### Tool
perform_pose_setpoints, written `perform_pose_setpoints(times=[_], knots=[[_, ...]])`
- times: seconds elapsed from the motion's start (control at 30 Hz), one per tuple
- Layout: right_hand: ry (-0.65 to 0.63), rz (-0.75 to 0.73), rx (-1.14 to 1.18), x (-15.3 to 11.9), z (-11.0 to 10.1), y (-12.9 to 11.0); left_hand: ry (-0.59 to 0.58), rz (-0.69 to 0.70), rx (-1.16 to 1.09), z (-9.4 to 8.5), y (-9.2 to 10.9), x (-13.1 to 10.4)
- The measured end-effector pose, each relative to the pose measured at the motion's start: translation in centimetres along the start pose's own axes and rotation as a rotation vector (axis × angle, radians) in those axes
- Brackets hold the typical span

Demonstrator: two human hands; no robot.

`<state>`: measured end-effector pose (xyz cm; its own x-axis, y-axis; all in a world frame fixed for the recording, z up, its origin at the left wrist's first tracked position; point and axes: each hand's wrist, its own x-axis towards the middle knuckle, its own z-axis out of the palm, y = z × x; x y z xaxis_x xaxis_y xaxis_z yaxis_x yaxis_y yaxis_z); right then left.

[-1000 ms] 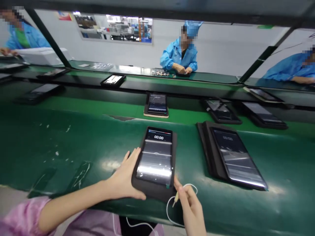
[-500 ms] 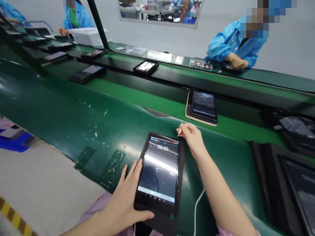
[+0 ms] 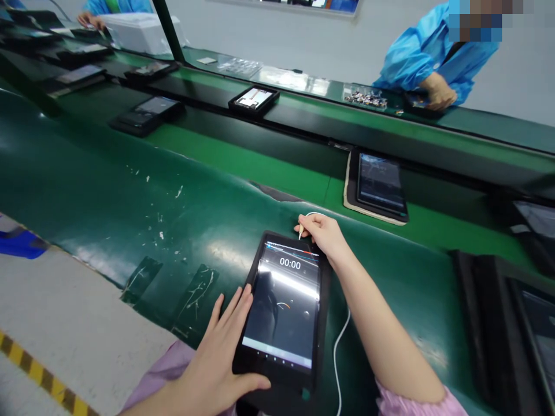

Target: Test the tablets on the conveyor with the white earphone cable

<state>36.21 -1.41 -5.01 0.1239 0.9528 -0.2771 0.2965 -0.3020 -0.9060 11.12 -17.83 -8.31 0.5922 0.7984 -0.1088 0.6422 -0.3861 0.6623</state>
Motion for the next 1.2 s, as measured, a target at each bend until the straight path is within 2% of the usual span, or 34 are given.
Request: perform_pose_setpoints(times=[0.5,0.77,0.9,1.0,1.1,1.13,1.2], knots=[[-0.113,-0.047,-0.122,-0.4,-0.4,-0.5,0.004,-0.005,0.002,0.0,0.1,-0.1],[-0.097,-0.092,-0.192,-0.7,-0.2,-0.3,-0.013,-0.055,-0.025,-0.7,0.8,0.4],[-0.033,-0.124,-0.275,-1.1,-0.8,-0.2,0.003,-0.016,-0.022,-0.5,0.3,0.4],[0.083,-0.174,-0.364,-4.7,-1.7,-0.2,0.100,0.083,0.019,0.0,-0.2,0.1],[0.193,-0.336,-0.454,-12.2,-1.8,0.1,0.269,0.198,0.104,0.4,-0.4,-0.5],[0.111,-0.374,-0.440,-15.2,-1.4,0.2,0.314,0.225,0.131,0.5,-0.4,-0.7],[-0.192,-0.447,-0.370,-20.6,0.3,0.8,0.364,0.261,0.173,0.6,-0.4,-1.0]])
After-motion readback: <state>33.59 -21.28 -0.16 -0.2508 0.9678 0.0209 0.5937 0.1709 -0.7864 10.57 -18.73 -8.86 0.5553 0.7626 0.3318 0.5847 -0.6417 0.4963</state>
